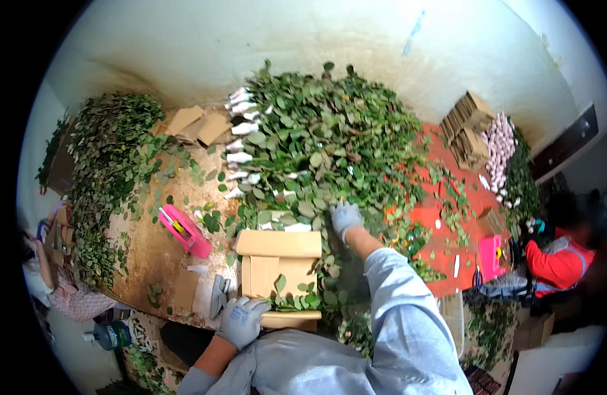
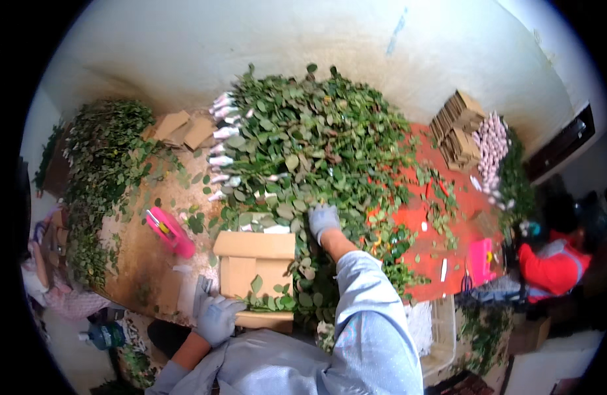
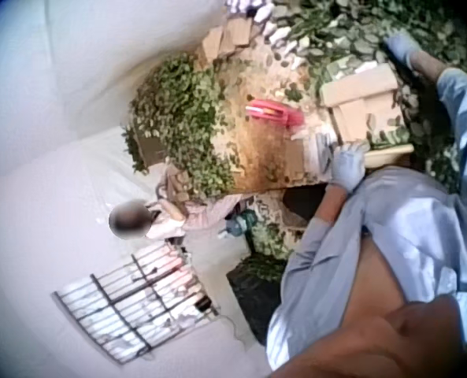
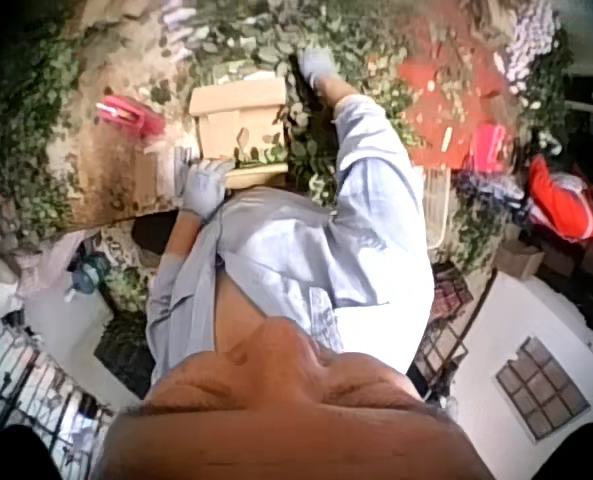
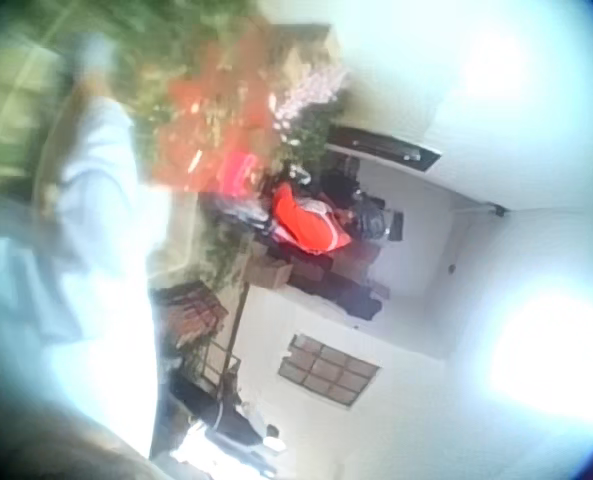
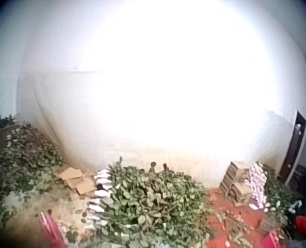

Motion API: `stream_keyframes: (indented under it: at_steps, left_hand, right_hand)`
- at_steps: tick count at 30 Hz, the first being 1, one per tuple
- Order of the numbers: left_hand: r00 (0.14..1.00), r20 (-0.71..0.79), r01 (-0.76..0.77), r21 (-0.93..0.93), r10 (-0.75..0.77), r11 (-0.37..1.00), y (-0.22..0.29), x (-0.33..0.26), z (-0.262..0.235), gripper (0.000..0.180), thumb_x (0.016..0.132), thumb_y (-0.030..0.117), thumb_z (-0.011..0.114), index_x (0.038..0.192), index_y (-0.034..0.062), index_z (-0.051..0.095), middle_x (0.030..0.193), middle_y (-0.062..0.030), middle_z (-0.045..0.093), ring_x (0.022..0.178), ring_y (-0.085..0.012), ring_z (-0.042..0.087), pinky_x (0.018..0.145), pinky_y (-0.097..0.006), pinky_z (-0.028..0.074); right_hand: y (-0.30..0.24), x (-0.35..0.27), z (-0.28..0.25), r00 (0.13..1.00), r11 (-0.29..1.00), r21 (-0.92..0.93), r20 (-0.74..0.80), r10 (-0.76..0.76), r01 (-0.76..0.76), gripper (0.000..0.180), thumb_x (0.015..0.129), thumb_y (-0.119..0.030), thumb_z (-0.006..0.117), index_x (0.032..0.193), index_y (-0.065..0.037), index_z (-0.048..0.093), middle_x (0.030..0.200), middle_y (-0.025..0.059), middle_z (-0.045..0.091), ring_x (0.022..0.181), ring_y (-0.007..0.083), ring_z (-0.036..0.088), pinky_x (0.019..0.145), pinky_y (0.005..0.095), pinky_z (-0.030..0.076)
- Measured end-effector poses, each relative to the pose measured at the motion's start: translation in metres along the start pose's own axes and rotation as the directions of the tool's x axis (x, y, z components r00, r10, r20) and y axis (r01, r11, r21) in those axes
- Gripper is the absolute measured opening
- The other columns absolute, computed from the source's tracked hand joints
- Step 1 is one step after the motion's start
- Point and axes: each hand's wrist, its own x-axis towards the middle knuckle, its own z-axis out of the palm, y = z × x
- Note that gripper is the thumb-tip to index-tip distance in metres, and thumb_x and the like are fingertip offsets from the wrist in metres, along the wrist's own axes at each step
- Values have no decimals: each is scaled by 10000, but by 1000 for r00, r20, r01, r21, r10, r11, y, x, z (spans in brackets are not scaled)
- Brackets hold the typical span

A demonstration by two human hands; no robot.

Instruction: The person packs roses into cardboard boxes by hand, placing the stems and flower heads into the boxes and securing them.

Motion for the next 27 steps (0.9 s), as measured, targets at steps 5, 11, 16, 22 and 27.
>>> stream_keyframes:
  at_steps: [5, 11, 16, 22, 27]
  left_hand:
    - [999, -40, -34, 40, 36, 999, 1, -5, 1, 303, 818, 123, 634, 1098, 166, 739, 1116, -9, 729, 1002, -210, 649, 848, -389, 471]
    - [998, -61, -12, 58, 16, 998, 1, -9, 9, 335, 826, 133, 644, 1144, 189, 733, 1105, 2, 716, 978, -200, 627, 830, -393, 453]
    - [998, -65, -13, 47, 16, 999, 2, -10, 4, 313, 829, 141, 658, 1130, 175, 738, 1102, 3, 710, 969, -206, 622, 830, -400, 452]
    - [997, -77, -12, 22, 14, 1000, -3, -6, 10, 340, 778, 102, 682, 1106, 168, 746, 1125, 11, 715, 999, -196, 615, 855, -382, 419]
    - [991, -137, -1, -7, 0, 1000, -1, -7, 8, 282, 783, 99, 665, 1050, 151, 739, 1032, -4, 700, 930, -221, 606, 809, -392, 437]
  right_hand:
    - [14, 3, -30, 995, 952, -293, -12, -98, 90, 312, 1015, -254, 484, 1264, -156, 647, 1234, 106, 638, 1189, 281, 581, 930, 459, 443]
    - [48, -42, -141, 795, 954, -300, -581, -175, -9, 191, 913, -185, 578, 1084, -105, 614, 1008, 89, 606, 994, 264, 593, 876, 438, 444]
    - [12, -116, -229, 622, 961, -267, -740, -256, 78, 131, 859, -140, 599, 968, -87, 551, 883, 79, 526, 787, 246, 559, 699, 408, 445]
    - [-81, -189, -192, 872, 922, -305, -348, -343, 241, 150, 886, -201, 582, 964, -75, 566, 854, 94, 527, 741, 229, 562, 615, 379, 410]
    - [-122, -184, -94, 868, 854, -198, -28, -495, 481, 175, 921, -175, 575, 1051, -70, 625, 918, 122, 613, 762, 260, 652, 592, 398, 469]
